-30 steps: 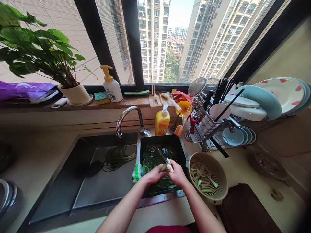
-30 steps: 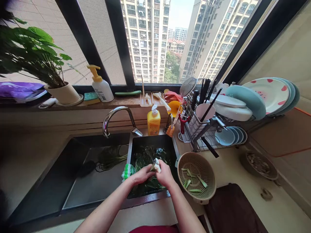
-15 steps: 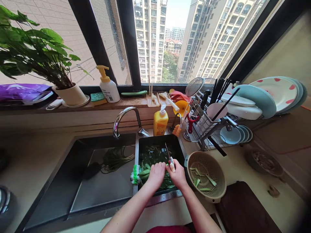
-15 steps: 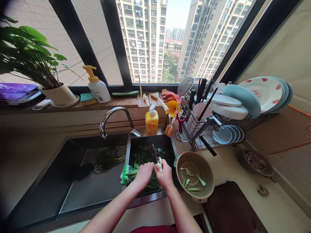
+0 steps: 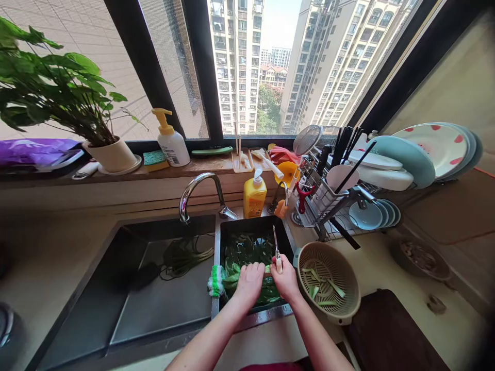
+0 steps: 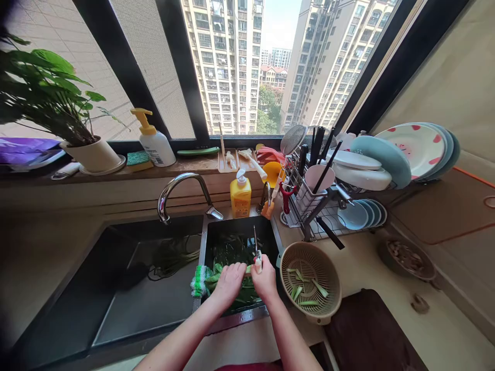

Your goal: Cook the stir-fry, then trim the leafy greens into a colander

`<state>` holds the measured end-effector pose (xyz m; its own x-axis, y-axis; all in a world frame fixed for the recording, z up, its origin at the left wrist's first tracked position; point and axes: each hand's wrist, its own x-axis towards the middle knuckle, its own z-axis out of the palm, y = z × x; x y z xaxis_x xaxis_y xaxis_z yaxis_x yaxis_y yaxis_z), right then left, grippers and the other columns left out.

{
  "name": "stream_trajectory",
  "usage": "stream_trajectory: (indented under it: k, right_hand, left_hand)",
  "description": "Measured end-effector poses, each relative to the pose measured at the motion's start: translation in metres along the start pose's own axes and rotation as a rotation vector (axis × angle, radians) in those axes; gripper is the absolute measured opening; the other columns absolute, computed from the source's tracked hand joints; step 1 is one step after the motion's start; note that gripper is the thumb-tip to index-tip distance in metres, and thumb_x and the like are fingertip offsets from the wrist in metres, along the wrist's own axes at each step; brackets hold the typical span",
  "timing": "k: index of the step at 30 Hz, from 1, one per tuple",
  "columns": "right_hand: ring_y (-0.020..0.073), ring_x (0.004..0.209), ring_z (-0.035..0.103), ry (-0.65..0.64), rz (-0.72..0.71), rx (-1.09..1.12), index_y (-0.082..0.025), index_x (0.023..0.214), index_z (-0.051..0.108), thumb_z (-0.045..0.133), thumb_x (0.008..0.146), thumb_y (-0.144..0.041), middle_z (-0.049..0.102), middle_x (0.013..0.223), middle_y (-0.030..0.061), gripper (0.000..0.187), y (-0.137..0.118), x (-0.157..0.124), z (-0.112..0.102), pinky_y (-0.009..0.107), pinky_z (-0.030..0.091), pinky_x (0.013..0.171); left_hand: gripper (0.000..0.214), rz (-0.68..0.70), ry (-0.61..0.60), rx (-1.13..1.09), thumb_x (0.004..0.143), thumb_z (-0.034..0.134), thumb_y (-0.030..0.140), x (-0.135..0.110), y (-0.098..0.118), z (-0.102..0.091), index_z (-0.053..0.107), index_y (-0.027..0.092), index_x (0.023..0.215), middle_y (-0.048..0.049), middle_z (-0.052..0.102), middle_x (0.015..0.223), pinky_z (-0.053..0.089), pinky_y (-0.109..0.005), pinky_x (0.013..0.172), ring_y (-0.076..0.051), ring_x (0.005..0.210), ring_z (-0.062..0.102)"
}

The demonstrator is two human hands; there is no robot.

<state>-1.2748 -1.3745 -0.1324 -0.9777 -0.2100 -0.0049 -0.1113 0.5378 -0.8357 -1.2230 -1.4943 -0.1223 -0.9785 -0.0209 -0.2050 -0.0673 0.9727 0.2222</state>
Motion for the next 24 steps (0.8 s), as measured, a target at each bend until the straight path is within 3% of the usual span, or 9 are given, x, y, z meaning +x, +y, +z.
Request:
stream_trajectory:
  k: [3,8,14,24]
  right_hand:
    - [0.0174,0.071,0.054,-0.005,-0.065,-0.005,-0.019,0.092,0.049,0.044,0.071,-0.018,0.058,0.079,0.0017,0.022,-0.005,-0.003,-0.007,0.027,0.041,0.066]
    - [0.0131,0.060,0.050,-0.228,-0.216,0.041,-0.020,0.089,0.053,0.041,0.063,-0.007,0.055,0.068,-0.0034,0.032,-0.010,-0.012,-0.005,0.021,0.037,0.056]
    - [0.0161,0.075,0.058,-0.080,-0.106,0.073,-0.020,0.097,0.052,0.041,0.065,-0.009,0.063,0.085,0.0018,0.035,0.001,-0.010,-0.002,0.024,0.043,0.069]
    - [0.0167,0.073,0.055,-0.159,-0.187,0.098,-0.020,0.095,0.055,0.042,0.061,-0.006,0.061,0.081,0.0005,0.039,-0.008,-0.013,-0.006,0.025,0.043,0.067]
  left_hand:
    - [0.027,-0.048,-0.090,-0.139,0.086,0.030,0.012,0.000,-0.005,-0.003,0.050,0.016,0.103,-0.0102,0.058,0.104,0.039,-0.034,0.081,-0.022,0.097,0.054]
    - [0.015,-0.044,-0.183,-0.432,0.083,0.040,0.020,0.004,-0.014,-0.004,0.050,0.018,0.094,-0.0063,0.061,0.097,0.038,-0.024,0.072,-0.017,0.089,0.057]
    - [0.013,-0.016,-0.182,-0.575,0.083,0.043,0.026,0.008,-0.024,0.002,0.050,0.017,0.087,-0.0060,0.061,0.090,0.038,-0.023,0.069,-0.016,0.081,0.055]
    - [0.014,-0.004,-0.229,-0.824,0.080,0.045,0.028,0.011,-0.022,0.007,0.051,0.015,0.082,-0.0007,0.055,0.077,0.037,-0.023,0.064,-0.013,0.071,0.048]
